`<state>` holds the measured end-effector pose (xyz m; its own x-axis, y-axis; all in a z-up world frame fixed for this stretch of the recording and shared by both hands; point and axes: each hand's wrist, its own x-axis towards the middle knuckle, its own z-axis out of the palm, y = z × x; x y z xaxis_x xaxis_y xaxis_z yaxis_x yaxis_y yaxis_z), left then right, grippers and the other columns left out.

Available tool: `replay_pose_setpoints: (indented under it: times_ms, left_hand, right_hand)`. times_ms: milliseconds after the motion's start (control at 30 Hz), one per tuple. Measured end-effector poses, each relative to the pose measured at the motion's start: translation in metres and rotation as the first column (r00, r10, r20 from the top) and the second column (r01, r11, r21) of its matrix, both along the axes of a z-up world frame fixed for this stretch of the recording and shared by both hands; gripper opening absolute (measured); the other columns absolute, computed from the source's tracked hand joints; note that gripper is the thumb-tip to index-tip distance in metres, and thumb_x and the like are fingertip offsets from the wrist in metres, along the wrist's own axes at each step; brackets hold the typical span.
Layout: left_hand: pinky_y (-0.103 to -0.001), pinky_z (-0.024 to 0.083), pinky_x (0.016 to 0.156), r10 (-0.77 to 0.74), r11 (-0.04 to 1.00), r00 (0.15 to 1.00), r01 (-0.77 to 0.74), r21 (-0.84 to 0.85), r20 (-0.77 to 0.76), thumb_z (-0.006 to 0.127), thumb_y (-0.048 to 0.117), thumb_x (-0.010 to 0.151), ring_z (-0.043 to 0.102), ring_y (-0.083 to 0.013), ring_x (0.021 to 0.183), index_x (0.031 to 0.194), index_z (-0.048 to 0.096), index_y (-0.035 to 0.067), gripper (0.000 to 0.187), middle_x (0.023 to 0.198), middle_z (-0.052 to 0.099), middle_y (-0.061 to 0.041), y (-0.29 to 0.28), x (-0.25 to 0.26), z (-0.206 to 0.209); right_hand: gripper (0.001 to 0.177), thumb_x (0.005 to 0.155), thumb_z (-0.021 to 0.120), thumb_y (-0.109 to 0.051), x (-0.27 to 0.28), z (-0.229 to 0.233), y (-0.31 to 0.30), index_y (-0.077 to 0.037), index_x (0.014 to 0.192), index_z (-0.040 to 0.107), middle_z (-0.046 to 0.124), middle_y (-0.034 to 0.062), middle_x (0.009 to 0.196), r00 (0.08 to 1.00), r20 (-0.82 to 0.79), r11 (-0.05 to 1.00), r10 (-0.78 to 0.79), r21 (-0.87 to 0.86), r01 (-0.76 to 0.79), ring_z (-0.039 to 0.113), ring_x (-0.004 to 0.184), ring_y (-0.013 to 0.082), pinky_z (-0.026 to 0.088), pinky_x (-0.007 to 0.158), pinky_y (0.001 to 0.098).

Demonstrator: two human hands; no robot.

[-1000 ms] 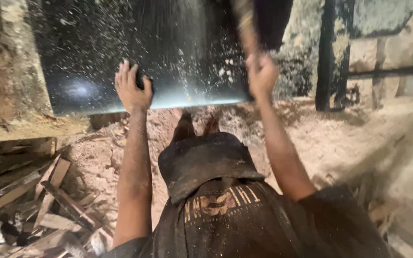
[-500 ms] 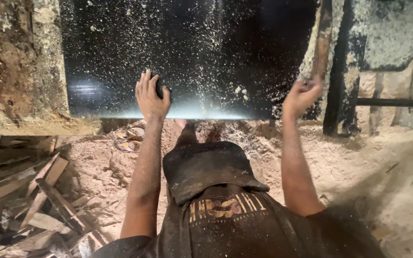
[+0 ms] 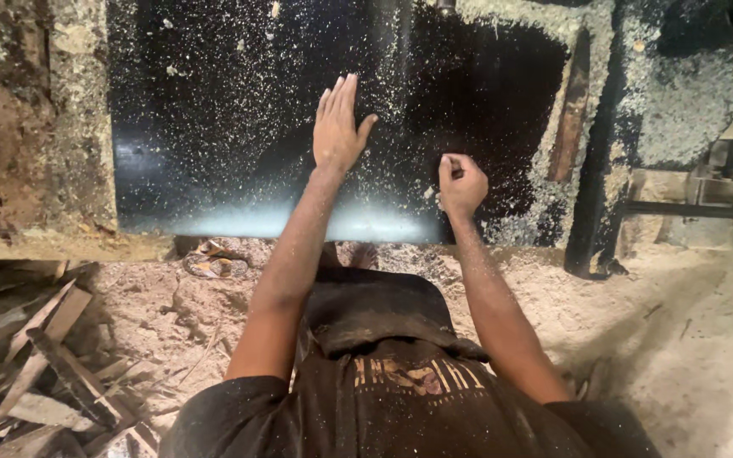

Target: The person clears sawdust from a saw table by hand and repeatedly feeds wooden blocks through the saw to cut wooden boards with another person.

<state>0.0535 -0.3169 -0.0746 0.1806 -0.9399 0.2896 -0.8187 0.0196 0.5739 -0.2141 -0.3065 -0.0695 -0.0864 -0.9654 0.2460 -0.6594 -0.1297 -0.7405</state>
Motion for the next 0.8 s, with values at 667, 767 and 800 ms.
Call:
replay_pose_setpoints:
  times_ms: [667, 767, 800]
  left_hand:
    - [-0.052, 0.020, 0.126, -0.155, 0.987, 0.874, 0.152, -0.043, -0.460, 0.101, 0.026, 0.070, 0.046, -0.0337, 0.145, 0.161, 0.004, 0.008, 0.135, 0.154, 0.050, -0.021, -0.135, 0.032, -0.009]
    - [-0.055, 0.018, 0.127, -0.143, 0.990, 0.892, 0.134, -0.051, -0.429, 0.099, 0.024, 0.073, 0.044, -0.0343, 0.146, 0.163, 0.004, 0.011, 0.131, 0.154, 0.051, -0.021, -0.122, 0.031, -0.012]
    - [-0.054, 0.020, 0.129, -0.128, 0.992, 0.899, 0.126, -0.033, -0.420, 0.097, 0.023, 0.075, 0.044, -0.0333, 0.148, 0.165, 0.006, 0.013, 0.128, 0.155, 0.051, -0.019, -0.115, 0.030, -0.014]
  right_hand:
    - [0.015, 0.094, 0.076, -0.019, 0.002, -0.001, 0.000, -0.004, 0.096, 0.077, 0.074, 0.0042, 0.076, 0.999, -0.021, 0.999, -0.041, 0.007, 0.041, 0.066, 0.064, 0.0101, 0.053, 0.062, 0.0271]
    - [0.015, 0.095, 0.076, -0.019, 0.002, -0.003, -0.001, -0.004, 0.095, 0.076, 0.073, 0.0049, 0.075, 0.998, -0.022, 0.998, -0.061, 0.023, 0.062, 0.066, 0.064, 0.0103, 0.053, 0.062, 0.0277]
    - [0.015, 0.095, 0.076, -0.019, 0.002, -0.003, 0.003, -0.004, 0.095, 0.076, 0.073, 0.0049, 0.075, 0.998, -0.023, 0.997, -0.065, 0.029, 0.066, 0.066, 0.064, 0.0103, 0.053, 0.062, 0.0277]
